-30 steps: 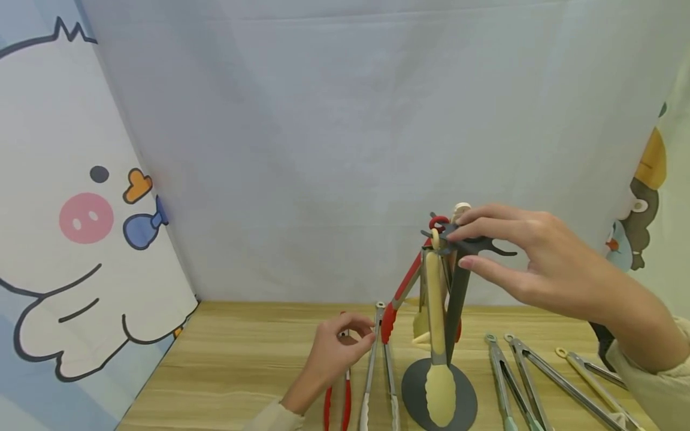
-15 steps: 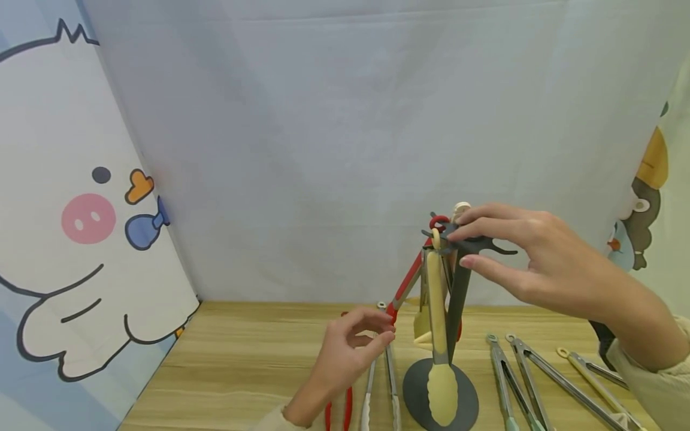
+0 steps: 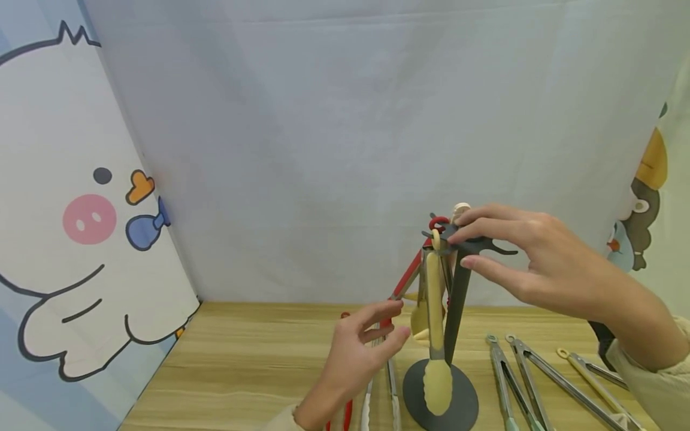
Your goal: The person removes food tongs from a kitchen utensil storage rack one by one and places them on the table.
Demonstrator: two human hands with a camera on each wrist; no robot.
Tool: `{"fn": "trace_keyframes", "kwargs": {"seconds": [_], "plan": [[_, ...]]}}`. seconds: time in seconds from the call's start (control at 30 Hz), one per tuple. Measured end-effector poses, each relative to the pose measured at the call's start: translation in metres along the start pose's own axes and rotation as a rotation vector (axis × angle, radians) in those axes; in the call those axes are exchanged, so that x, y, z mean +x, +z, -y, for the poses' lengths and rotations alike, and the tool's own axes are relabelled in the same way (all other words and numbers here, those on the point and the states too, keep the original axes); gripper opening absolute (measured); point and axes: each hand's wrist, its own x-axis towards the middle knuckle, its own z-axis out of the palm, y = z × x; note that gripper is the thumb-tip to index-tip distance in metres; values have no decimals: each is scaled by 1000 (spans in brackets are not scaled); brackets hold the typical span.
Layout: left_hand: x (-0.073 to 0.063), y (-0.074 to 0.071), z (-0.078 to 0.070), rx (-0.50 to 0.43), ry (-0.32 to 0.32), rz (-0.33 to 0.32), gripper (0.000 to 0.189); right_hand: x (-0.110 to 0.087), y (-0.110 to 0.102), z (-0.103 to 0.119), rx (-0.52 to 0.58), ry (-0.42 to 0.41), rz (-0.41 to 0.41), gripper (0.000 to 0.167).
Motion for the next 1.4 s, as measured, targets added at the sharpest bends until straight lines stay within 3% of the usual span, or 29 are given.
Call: {"fn": "trace_keyframes", "kwargs": {"seconds": [0.5,0.77,0.97,1.23,1.4], "plan": [[0,9,-3,125,-44,-45,58,-2,0,-2,26,-15,7,29],[2,11,-3,243,13,-36,64,-1,-1,0,21,-28,0,28],[7,14,-3,211,74,6,68,0,0,1,22,-32,-1,27],[13,19,-1,250,125,42,74,-2,1,-1,32,-27,1,28],[13,20,-4,247,115,73,73,-2,0,0,48,-26,3,28]]}}
